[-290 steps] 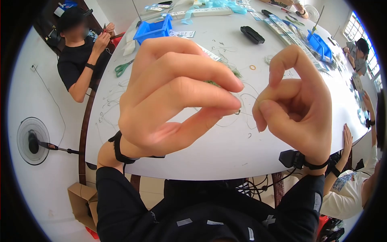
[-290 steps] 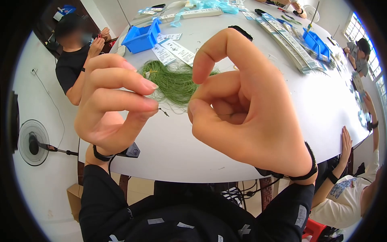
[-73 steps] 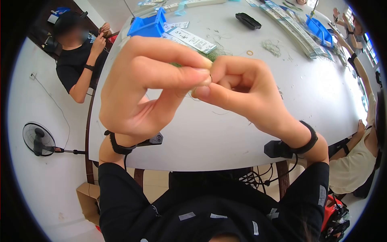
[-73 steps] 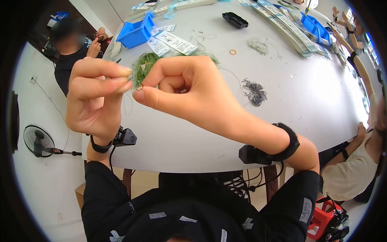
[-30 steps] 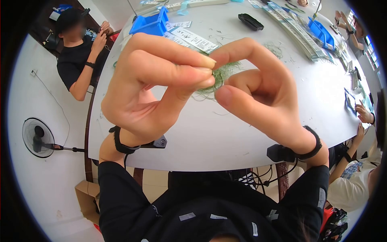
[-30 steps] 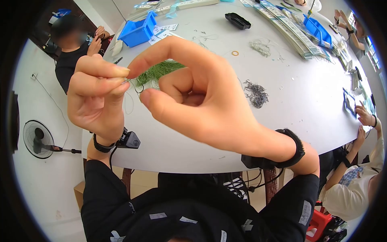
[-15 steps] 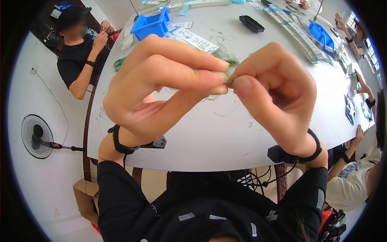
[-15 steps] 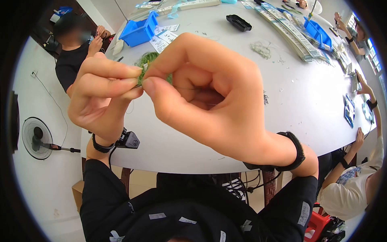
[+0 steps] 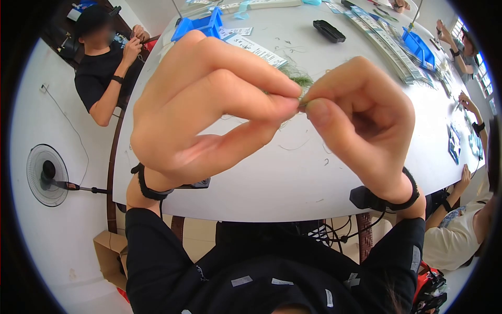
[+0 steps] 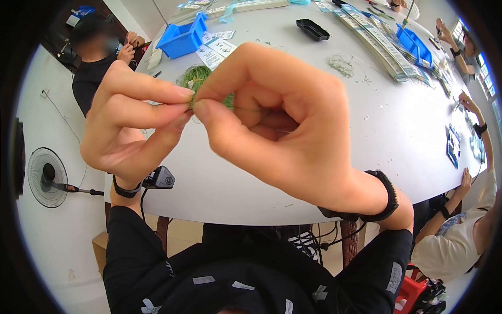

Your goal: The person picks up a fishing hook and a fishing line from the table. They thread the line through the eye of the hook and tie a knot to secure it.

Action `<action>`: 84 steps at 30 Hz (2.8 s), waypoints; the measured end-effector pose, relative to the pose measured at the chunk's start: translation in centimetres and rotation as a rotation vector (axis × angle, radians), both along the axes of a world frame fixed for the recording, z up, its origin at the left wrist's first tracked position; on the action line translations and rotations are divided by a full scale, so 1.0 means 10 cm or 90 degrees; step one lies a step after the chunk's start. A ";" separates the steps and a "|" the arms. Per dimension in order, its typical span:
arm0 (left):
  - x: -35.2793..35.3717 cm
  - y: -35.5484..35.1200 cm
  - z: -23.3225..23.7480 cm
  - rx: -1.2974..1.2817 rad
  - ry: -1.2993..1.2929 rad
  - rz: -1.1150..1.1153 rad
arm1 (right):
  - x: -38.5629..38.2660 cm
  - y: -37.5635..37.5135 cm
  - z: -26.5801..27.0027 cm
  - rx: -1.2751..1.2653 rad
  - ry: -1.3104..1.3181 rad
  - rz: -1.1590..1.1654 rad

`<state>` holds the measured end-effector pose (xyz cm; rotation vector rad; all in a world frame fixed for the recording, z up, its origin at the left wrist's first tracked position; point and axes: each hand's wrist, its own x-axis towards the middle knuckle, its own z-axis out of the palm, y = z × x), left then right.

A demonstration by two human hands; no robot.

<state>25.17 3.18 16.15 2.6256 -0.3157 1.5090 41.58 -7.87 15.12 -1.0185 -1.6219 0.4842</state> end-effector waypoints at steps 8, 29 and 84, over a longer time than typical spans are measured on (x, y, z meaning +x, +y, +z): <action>-0.01 -0.02 -0.01 -0.090 -0.012 -0.076 | 0.01 0.08 0.01 0.056 0.031 0.002; -0.04 -0.03 0.00 -0.091 -0.018 -0.107 | 0.02 -0.14 0.23 0.120 -0.187 0.014; -0.08 0.05 -0.02 0.078 0.017 -0.015 | -0.08 -0.13 0.22 -0.016 -0.171 -0.038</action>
